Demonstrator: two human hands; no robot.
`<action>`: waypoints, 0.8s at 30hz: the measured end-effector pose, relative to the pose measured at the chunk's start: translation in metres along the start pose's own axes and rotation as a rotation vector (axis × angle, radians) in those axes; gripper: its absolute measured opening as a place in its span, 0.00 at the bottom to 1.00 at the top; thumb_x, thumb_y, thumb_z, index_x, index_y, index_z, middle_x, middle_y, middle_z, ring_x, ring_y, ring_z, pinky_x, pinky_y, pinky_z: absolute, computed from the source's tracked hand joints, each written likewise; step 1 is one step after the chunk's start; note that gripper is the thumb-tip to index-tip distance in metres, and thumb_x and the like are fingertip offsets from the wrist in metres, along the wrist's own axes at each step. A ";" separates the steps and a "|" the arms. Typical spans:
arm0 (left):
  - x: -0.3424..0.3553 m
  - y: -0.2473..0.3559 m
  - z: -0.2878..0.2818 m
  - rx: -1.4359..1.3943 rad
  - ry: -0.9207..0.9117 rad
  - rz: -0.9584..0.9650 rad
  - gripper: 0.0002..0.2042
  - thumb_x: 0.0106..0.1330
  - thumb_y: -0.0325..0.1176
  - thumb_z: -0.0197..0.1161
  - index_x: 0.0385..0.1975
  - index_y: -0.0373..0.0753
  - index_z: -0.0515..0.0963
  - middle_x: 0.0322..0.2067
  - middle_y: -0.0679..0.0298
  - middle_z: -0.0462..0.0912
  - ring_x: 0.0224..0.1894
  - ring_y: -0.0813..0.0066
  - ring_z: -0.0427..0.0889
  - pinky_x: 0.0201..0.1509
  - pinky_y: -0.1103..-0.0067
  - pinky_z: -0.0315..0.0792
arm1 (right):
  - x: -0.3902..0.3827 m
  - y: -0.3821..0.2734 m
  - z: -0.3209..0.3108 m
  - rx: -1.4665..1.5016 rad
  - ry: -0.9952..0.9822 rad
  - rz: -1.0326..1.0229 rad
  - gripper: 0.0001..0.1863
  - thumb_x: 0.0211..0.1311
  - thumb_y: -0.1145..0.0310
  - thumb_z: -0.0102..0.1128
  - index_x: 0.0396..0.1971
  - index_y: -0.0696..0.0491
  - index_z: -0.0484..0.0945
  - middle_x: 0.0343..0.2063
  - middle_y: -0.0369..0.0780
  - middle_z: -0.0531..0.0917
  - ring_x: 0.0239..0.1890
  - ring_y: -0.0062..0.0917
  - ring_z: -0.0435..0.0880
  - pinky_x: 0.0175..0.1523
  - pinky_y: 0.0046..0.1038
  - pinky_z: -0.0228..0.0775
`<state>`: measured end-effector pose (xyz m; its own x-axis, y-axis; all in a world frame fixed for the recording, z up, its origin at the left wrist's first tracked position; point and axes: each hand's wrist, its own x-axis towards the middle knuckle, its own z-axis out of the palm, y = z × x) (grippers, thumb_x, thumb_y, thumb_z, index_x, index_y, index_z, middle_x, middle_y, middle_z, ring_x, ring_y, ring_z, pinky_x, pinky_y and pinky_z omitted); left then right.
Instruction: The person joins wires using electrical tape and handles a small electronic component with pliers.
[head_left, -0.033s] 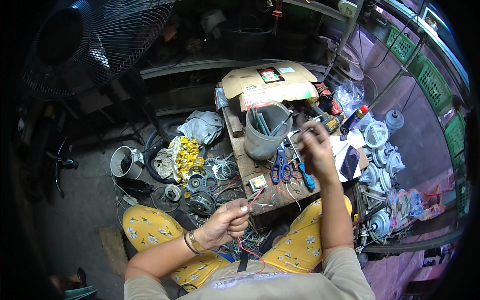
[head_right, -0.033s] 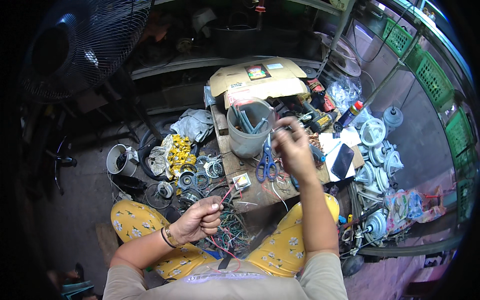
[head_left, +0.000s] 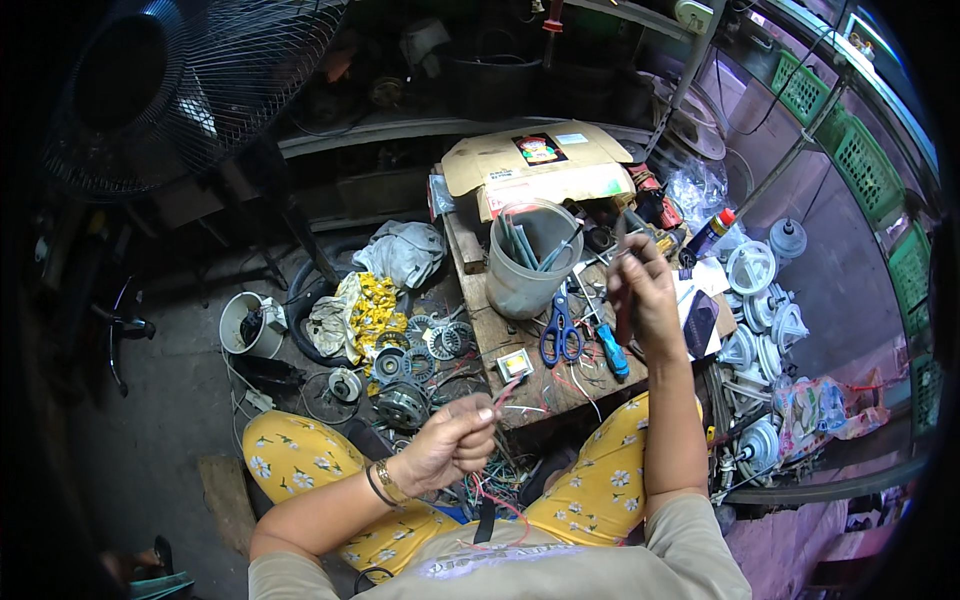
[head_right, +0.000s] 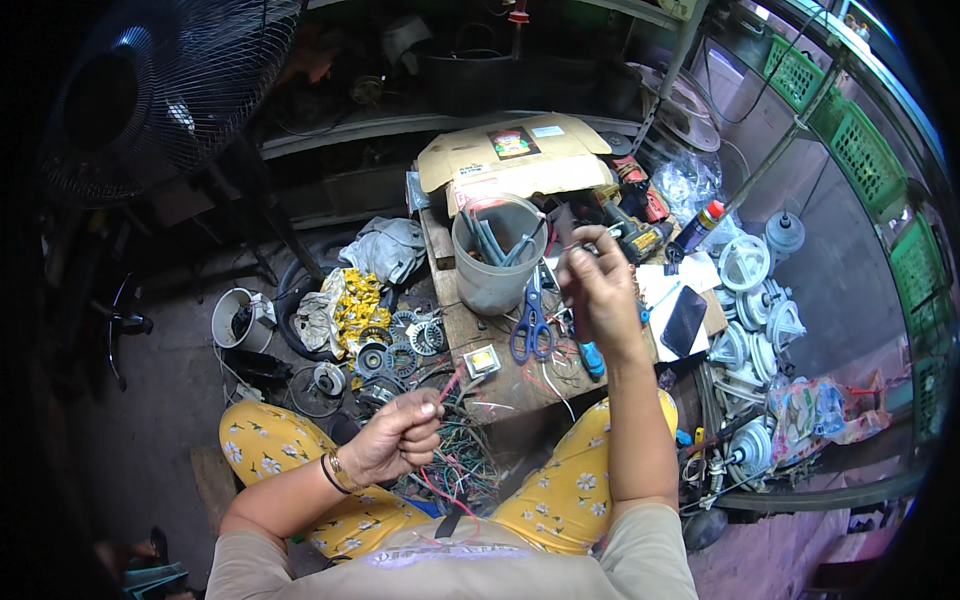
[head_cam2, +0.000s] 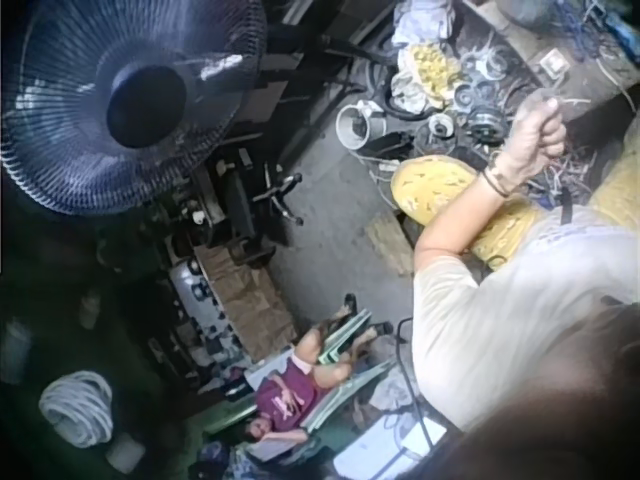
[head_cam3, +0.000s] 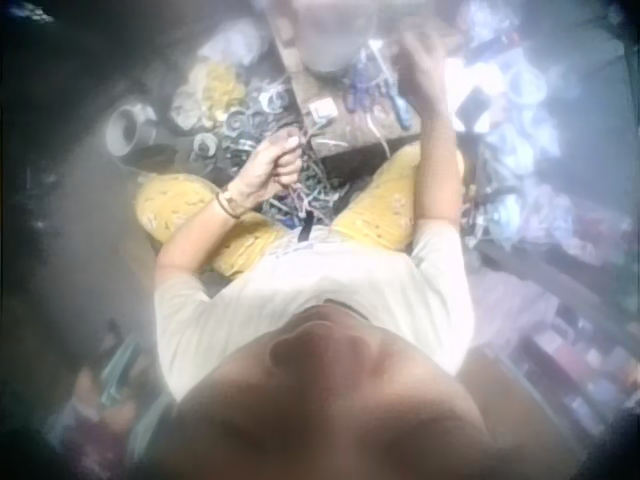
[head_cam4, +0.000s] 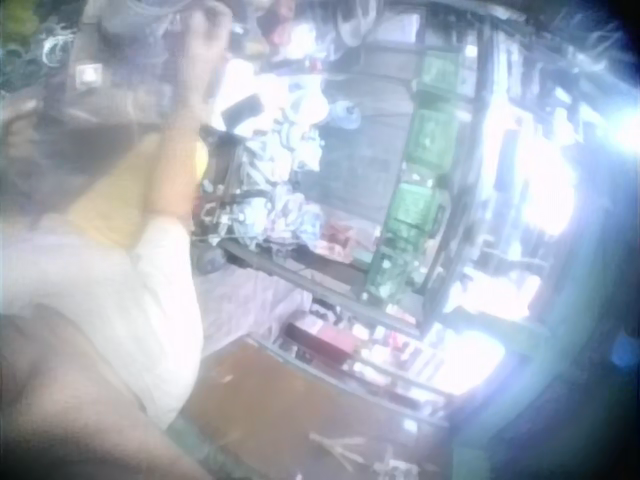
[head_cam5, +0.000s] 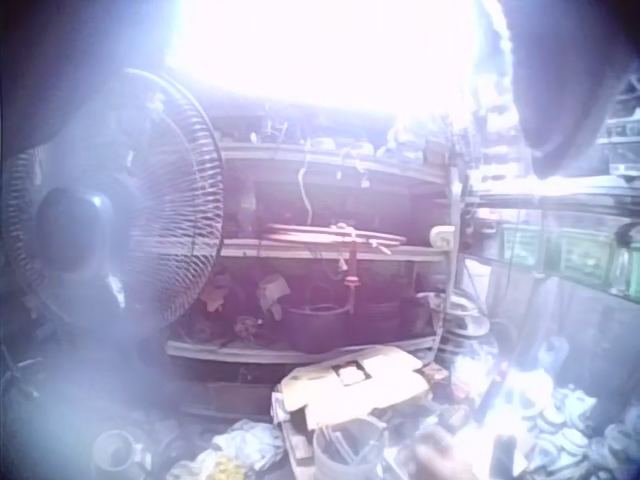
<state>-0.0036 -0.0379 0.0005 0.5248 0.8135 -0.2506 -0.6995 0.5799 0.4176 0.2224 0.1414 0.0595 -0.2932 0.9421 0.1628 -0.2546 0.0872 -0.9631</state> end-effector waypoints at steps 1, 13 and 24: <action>0.001 0.002 -0.001 0.041 0.022 0.048 0.05 0.70 0.34 0.50 0.37 0.41 0.70 0.13 0.77 0.51 0.14 0.87 0.49 0.16 0.87 0.45 | 0.000 -0.005 -0.004 0.101 -0.017 0.005 0.14 0.62 0.65 0.57 0.45 0.51 0.69 0.20 0.32 0.73 0.22 0.10 0.69 0.23 0.12 0.58; 0.008 0.012 -0.006 0.387 0.146 0.253 0.06 0.67 0.35 0.55 0.34 0.40 0.69 0.14 0.78 0.57 0.14 0.89 0.51 0.16 0.86 0.45 | -0.033 0.009 0.045 -0.308 -0.389 0.265 0.10 0.57 0.67 0.64 0.33 0.59 0.80 0.26 0.35 0.80 0.29 0.12 0.72 0.36 0.18 0.65; 0.031 0.011 -0.003 0.970 0.310 0.726 0.12 0.60 0.28 0.63 0.42 0.30 0.75 0.38 0.63 0.81 0.40 0.80 0.78 0.45 0.81 0.72 | -0.049 0.020 0.066 -0.313 -0.178 0.311 0.06 0.59 0.71 0.61 0.28 0.59 0.77 0.20 0.29 0.75 0.26 0.09 0.68 0.31 0.16 0.61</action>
<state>0.0033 -0.0063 -0.0055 -0.0610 0.9841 0.1670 -0.0644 -0.1708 0.9832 0.1705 0.0751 0.0466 -0.4721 0.8711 -0.1353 0.1521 -0.0707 -0.9858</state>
